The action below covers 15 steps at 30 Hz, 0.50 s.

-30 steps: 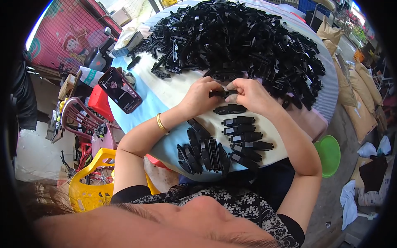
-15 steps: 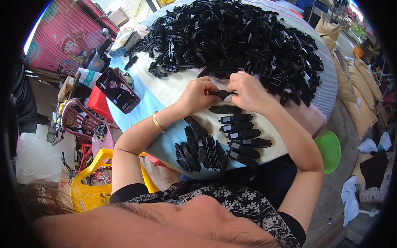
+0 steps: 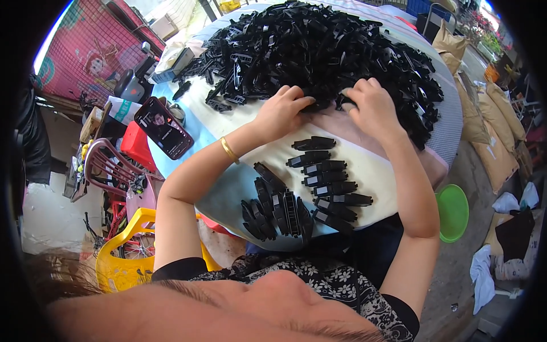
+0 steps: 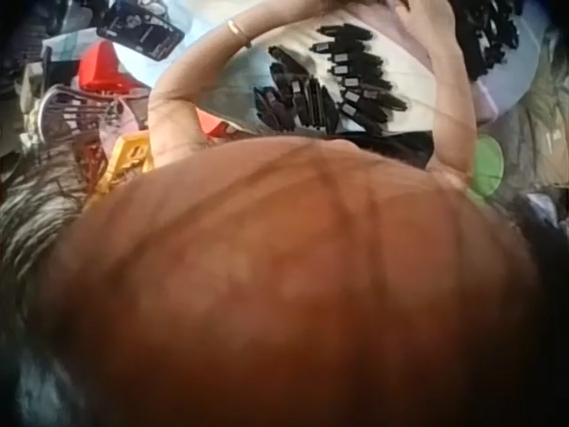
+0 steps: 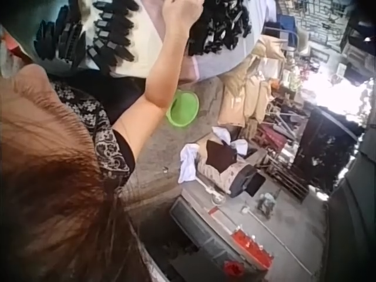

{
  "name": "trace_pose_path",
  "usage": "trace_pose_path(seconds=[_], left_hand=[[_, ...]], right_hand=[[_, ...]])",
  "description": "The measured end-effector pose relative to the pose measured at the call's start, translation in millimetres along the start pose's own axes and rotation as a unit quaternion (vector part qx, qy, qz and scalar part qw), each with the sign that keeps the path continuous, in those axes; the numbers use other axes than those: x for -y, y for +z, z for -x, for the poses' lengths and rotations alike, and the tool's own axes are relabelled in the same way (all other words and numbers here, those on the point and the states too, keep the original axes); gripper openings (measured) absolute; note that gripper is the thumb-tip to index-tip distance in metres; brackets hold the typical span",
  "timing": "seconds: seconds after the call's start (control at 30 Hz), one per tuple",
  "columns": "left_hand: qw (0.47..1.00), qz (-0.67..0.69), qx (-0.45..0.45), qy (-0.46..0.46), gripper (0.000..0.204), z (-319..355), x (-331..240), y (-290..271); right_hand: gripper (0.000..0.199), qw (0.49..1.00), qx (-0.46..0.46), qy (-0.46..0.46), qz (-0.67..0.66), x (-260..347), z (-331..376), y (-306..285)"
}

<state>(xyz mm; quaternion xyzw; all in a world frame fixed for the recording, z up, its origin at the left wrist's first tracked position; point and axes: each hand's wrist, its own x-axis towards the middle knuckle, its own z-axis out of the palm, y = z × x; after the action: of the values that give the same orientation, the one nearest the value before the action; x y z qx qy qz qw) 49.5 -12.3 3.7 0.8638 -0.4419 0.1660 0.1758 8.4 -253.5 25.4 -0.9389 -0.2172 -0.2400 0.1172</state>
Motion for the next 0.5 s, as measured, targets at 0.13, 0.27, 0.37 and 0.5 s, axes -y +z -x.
trace_pose_path(seconds=[0.13, 0.27, 0.37, 0.5], left_hand=[[0.994, -0.102, 0.05, -0.001, 0.038, -10, -4, 8], [0.99, -0.132, 0.031, 0.028, 0.035, -7, -5, 8], [0.999, -0.036, -0.006, 0.014, 0.034, 0, -12, -2], [0.99, 0.061, 0.004, -0.129, 0.031, 12, -26, -14]], right_hand=[[0.03, 0.997, -0.007, -0.024, 0.075, 8, 1, 15], [0.023, 0.981, -0.091, -0.098, 0.143, 10, -4, 25], [0.009, 0.977, -0.068, -0.136, 0.147, 5, -8, 33], [0.01, 0.976, -0.073, -0.169, 0.115, 5, -10, 30]])
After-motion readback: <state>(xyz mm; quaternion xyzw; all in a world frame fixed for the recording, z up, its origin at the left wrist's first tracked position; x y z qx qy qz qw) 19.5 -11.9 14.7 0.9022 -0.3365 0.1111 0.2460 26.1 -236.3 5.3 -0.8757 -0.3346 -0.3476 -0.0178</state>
